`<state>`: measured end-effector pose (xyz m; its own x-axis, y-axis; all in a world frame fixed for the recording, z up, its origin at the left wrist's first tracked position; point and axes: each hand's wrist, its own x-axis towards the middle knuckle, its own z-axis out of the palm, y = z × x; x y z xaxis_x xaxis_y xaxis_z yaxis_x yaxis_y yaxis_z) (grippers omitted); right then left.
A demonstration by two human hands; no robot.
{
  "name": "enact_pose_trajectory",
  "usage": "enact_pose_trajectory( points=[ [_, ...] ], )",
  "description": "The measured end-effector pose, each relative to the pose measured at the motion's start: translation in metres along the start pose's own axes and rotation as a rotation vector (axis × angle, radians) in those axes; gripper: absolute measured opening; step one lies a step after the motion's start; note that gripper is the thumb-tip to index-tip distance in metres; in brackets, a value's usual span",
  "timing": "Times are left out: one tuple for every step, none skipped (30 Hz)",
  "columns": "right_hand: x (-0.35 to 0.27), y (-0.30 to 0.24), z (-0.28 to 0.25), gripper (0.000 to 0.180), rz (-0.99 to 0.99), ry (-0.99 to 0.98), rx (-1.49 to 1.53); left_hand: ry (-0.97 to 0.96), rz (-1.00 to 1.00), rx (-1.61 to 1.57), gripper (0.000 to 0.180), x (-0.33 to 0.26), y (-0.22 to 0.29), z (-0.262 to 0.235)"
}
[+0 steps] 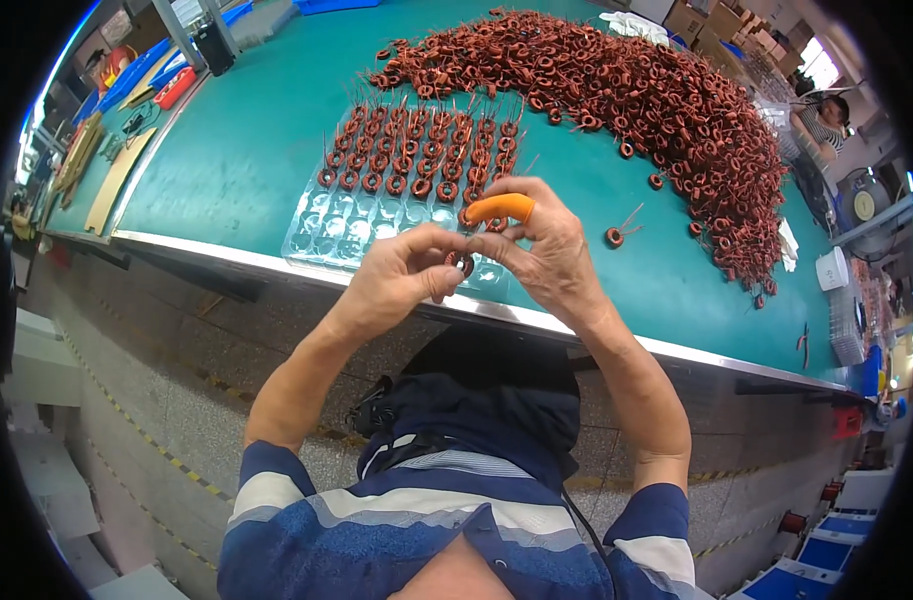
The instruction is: Manually assembling copper-wire inductors into a plastic sorting tray and trimming excess wires.
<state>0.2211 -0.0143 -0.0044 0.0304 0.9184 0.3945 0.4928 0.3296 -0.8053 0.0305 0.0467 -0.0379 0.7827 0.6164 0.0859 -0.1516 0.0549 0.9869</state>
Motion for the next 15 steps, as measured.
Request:
enact_pose_trajectory(
  points=[
    [-0.002, 0.0, 0.001, 0.024, 0.141, -0.044, 0.157, 0.018, 0.009, -0.038, 0.029, -0.005, -0.003, 0.001],
    [-0.002, 0.003, 0.002, 0.023, 0.284, -0.089, 0.315, 0.036, 0.016, -0.076, 0.033, -0.011, -0.007, 0.002],
    [0.002, 0.008, 0.001, 0.022, 0.289, -0.146, 0.28, 0.004, 0.043, -0.141, 0.039, -0.015, -0.012, -0.002],
    [0.007, 0.007, 0.001, 0.022, 0.292, -0.147, 0.278, 0.067, 0.056, -0.113, 0.04, -0.02, -0.01, -0.002],
    [0.012, 0.006, 0.001, 0.021, 0.305, -0.15, 0.233, 0.13, 0.069, -0.084, 0.041, -0.025, -0.007, -0.003],
    [0.019, 0.007, 0.002, 0.021, 0.318, -0.153, 0.189, 0.16, 0.076, -0.084, 0.041, -0.027, -0.009, -0.008],
    [0.027, 0.012, 0.005, 0.019, 0.279, -0.147, 0.174, 0.163, 0.075, -0.087, 0.041, -0.028, -0.013, -0.01],
    [0.035, 0.014, 0.007, 0.018, 0.268, -0.14, 0.124, 0.222, 0.117, 0.023, 0.041, -0.029, -0.016, -0.013],
    [0.043, 0.014, 0.008, 0.017, 0.257, -0.132, 0.073, 0.279, 0.16, 0.133, 0.041, -0.029, -0.017, -0.016],
    [0.051, 0.013, 0.01, 0.013, 0.188, -0.103, -0.084, 0.345, 0.24, 0.321, 0.035, -0.029, -0.019, -0.017],
    [0.059, 0.016, 0.012, 0.013, 0.189, -0.102, -0.083, 0.344, 0.239, 0.321, 0.035, -0.03, -0.02, -0.019],
    [0.067, 0.018, 0.012, 0.012, 0.117, -0.124, -0.159, 0.38, 0.296, 0.42, 0.032, -0.029, -0.02, -0.021],
    [0.075, 0.02, 0.01, 0.011, 0.046, -0.14, -0.237, 0.411, 0.355, 0.518, 0.028, -0.027, -0.019, -0.02],
    [0.079, 0.026, 0.006, 0.01, 0.085, -0.164, -0.228, 0.421, 0.365, 0.537, 0.024, -0.024, -0.016, -0.013],
    [0.083, 0.033, 0.002, 0.011, 0.008, -0.192, -0.322, 0.412, 0.412, 0.603, 0.024, -0.02, -0.017, -0.007]
  ],
)
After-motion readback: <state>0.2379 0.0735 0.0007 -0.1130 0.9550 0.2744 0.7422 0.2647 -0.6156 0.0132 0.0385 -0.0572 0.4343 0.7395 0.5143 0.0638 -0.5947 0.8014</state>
